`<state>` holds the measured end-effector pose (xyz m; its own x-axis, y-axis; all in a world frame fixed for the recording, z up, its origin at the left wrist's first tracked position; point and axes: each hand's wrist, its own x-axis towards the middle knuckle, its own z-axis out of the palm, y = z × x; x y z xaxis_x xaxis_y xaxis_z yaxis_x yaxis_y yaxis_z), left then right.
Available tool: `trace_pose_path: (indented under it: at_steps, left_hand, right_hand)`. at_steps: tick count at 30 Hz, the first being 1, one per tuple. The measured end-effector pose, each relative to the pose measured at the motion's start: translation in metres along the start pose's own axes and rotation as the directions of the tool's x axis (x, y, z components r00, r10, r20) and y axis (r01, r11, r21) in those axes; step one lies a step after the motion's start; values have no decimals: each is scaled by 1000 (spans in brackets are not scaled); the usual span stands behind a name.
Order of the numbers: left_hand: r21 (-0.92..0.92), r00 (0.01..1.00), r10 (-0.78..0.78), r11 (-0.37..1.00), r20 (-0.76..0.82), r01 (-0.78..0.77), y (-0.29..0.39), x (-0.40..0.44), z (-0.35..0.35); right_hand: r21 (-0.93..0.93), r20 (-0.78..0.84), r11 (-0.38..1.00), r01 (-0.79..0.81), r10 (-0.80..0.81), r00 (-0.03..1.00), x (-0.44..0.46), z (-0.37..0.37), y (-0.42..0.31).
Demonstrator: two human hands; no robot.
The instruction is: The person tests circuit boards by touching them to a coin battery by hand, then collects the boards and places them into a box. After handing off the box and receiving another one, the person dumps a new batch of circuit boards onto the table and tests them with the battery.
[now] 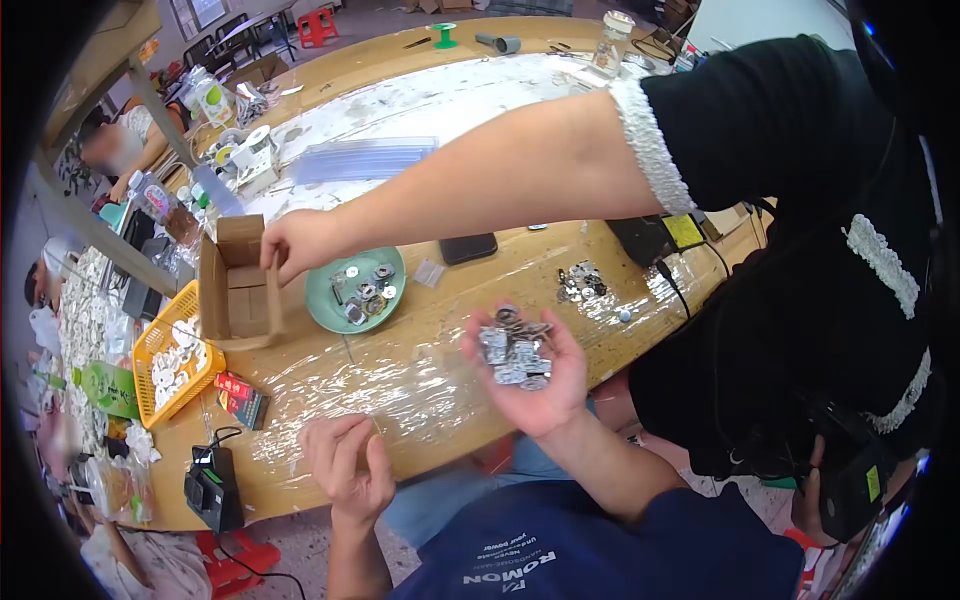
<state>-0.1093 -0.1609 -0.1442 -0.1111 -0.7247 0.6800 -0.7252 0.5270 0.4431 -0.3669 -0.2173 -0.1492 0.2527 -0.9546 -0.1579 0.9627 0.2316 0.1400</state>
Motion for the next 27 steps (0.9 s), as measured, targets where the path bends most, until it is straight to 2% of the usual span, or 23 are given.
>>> trace_pose_path:
  at_steps: [3, 5, 7, 11, 14, 16, 23, 24, 27]
  left_hand:
    - [12, 999, 19, 1000, -32, -19, -1, 1, 2]
    - [-56, 1000, -9, 998, -30, 8, -2, -2, 2]
    - [-27, 997, 2, 1000, -72, -4, -2, 2, 2]
    - [-64, 999, 24, 998, -32, -26, -4, 4, -1]
    - [-123, 1000, 15, 992, 27, -12, -3, 3, 4]
    - [-97, 997, -20, 995, 80, 27, -1, 3, 2]
    - [-124, 993, -44, 991, 111, 58, -2, -2, 3]
    - [-121, 992, -43, 991, 119, 58, -1, -1, 2]
    - [-113, 992, -51, 992, 115, 64, -1, -3, 3]
  right_hand:
    - [-45, -1, 999, 30, -30, 1000, -4, -2, -6]
    - [-43, -17, 999, 6, -7, 1000, -5, -2, -8]
    - [-122, -9, 990, 77, -78, 997, -6, -6, -11]
    - [-86, -42, 990, 107, -111, 993, -10, -2, -13]
    - [-103, -12, 984, 145, -147, 989, -13, -4, -23]
    - [-111, -24, 980, 167, -171, 985, -16, 0, -27]
    - [-52, 21, 972, 228, -227, 974, -28, 14, -41]
    - [-44, 78, 974, 221, -217, 973, -29, 12, -45]
    - [-60, 33, 961, 268, -267, 963, -32, 15, -49]
